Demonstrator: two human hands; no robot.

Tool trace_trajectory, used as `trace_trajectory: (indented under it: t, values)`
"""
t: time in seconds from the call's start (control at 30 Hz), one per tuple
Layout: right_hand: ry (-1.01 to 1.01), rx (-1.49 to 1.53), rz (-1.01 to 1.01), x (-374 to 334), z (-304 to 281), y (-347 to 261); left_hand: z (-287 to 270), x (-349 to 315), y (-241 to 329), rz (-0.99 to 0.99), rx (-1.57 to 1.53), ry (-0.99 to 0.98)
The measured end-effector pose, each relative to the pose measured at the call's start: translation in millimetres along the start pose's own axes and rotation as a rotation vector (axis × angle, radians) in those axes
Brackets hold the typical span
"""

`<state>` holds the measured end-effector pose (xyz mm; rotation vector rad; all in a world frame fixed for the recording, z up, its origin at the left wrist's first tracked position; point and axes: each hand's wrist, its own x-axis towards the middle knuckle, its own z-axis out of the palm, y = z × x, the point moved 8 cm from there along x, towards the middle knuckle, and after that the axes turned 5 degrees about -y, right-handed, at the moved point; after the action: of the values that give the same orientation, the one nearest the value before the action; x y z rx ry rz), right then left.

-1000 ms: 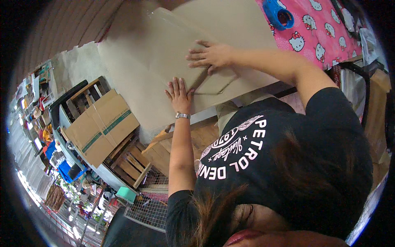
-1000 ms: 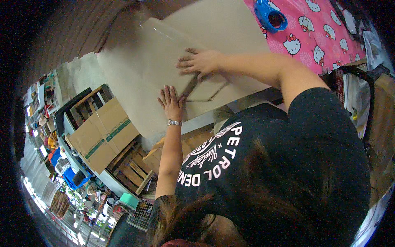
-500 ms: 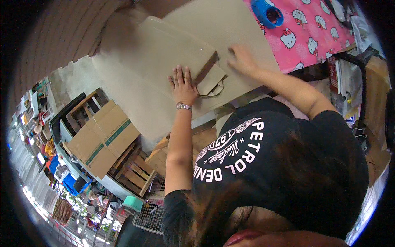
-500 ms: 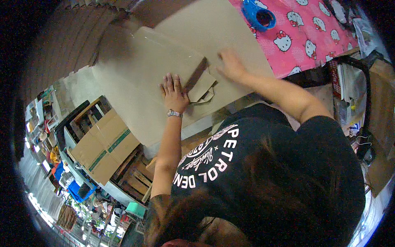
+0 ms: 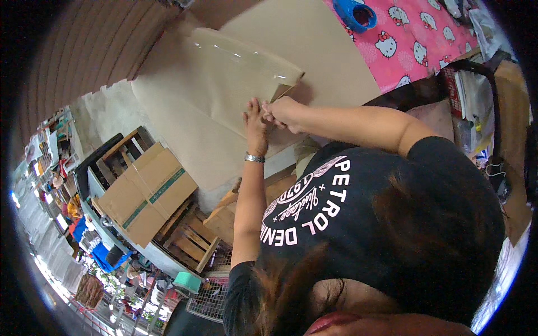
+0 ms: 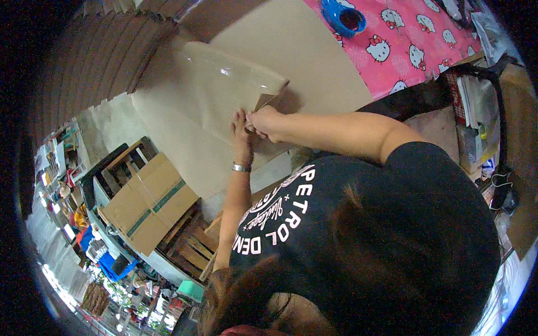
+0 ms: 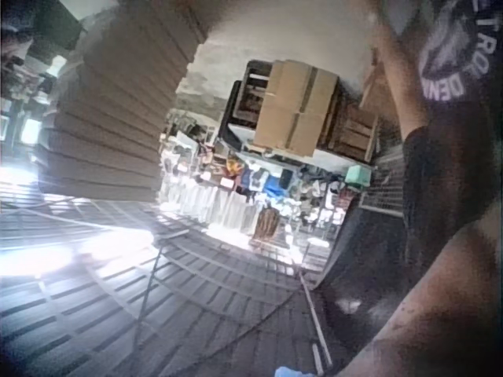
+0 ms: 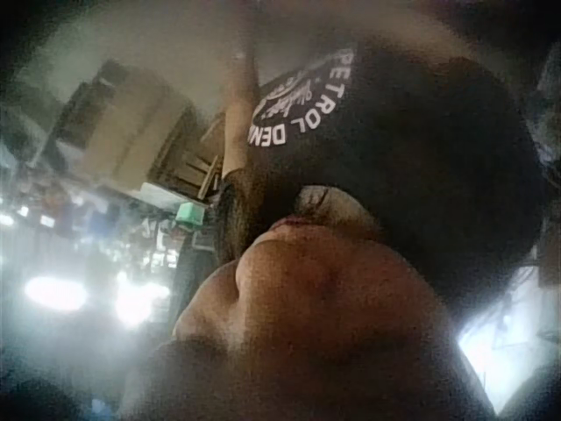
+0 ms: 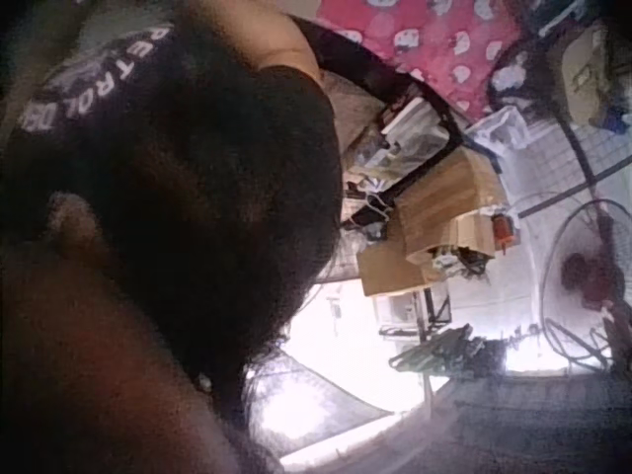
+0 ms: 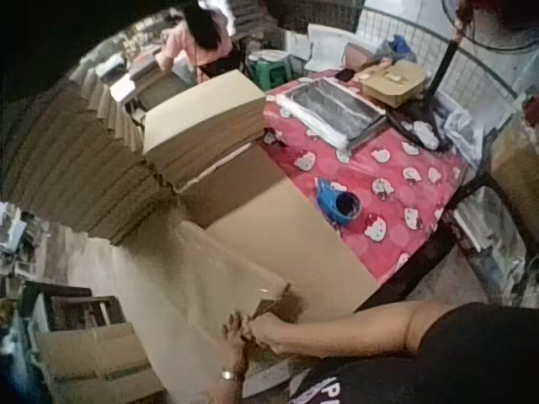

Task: The person prepares items for shipping by placing a packaged black object onto a sheet of brown paper, folding the paper around it, and securing the edges with adhesive tape.

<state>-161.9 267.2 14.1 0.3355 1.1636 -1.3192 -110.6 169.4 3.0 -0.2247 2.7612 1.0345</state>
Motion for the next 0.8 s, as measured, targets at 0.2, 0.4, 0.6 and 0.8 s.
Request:
trace_trajectory:
  t: [0.2,0.4,0.6,0.8]
  values:
    - [-0.308,-0.811,-0.205,6,27,-33,6,-29,-28,-0.019,0.114,0.165]
    - [-0.873,-2.078,-1.137,40,28,-34,-22,-46,-35,-0.445,0.29,0.384]
    - [-0.312,-1.926,-1.146,46,79,-21,-21,-114,-124,-0.767,-0.399,0.75]
    - [0.229,-1.234,-0.903,39,-34,-89,-35,-117,-131,-0.874,-0.331,0.64]
